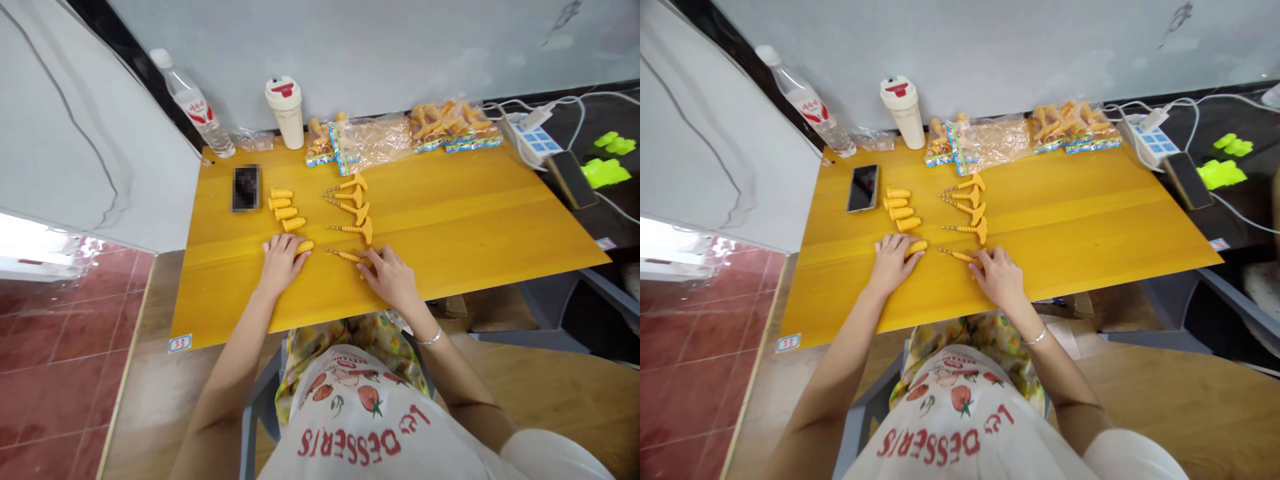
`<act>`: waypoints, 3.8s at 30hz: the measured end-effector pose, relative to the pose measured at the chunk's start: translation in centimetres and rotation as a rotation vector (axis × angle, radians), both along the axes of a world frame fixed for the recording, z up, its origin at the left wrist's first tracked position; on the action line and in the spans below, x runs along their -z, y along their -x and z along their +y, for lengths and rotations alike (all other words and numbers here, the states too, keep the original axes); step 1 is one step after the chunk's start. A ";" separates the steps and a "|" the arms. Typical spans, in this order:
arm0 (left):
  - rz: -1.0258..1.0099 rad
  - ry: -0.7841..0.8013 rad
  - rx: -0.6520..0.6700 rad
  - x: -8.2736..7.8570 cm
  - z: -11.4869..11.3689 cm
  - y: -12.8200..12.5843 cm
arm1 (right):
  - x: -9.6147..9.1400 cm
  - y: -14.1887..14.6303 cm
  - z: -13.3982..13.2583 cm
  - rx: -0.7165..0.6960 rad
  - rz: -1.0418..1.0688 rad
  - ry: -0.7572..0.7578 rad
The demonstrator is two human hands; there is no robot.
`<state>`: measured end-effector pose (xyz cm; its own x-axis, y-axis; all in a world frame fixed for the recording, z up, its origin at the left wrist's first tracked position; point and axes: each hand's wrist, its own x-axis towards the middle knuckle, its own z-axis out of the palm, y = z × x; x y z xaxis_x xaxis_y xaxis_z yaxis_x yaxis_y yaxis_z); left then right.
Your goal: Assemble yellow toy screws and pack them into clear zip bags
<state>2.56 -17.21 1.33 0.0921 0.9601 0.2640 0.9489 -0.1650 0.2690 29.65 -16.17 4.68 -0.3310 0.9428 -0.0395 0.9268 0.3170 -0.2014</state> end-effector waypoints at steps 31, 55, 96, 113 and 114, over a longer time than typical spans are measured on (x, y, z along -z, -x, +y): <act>-0.687 0.130 0.281 -0.6 -0.8 -1.3 | 1.2 -0.3 0.3 -0.242 0.416 -0.051; -1.051 0.277 0.026 -1.8 -6.2 -4.5 | -0.6 -1.8 -1.0 -0.587 0.505 0.295; -0.959 0.196 -0.002 -0.8 -4.6 -5.2 | 3.4 -0.8 -0.2 -0.399 0.348 -0.146; -0.646 0.024 0.084 0.3 -3.9 -4.4 | 2.5 -0.6 -0.4 -0.124 0.873 0.314; -0.631 0.019 0.064 0.3 -3.9 -4.5 | 2.7 -0.5 -0.4 -0.111 0.887 0.322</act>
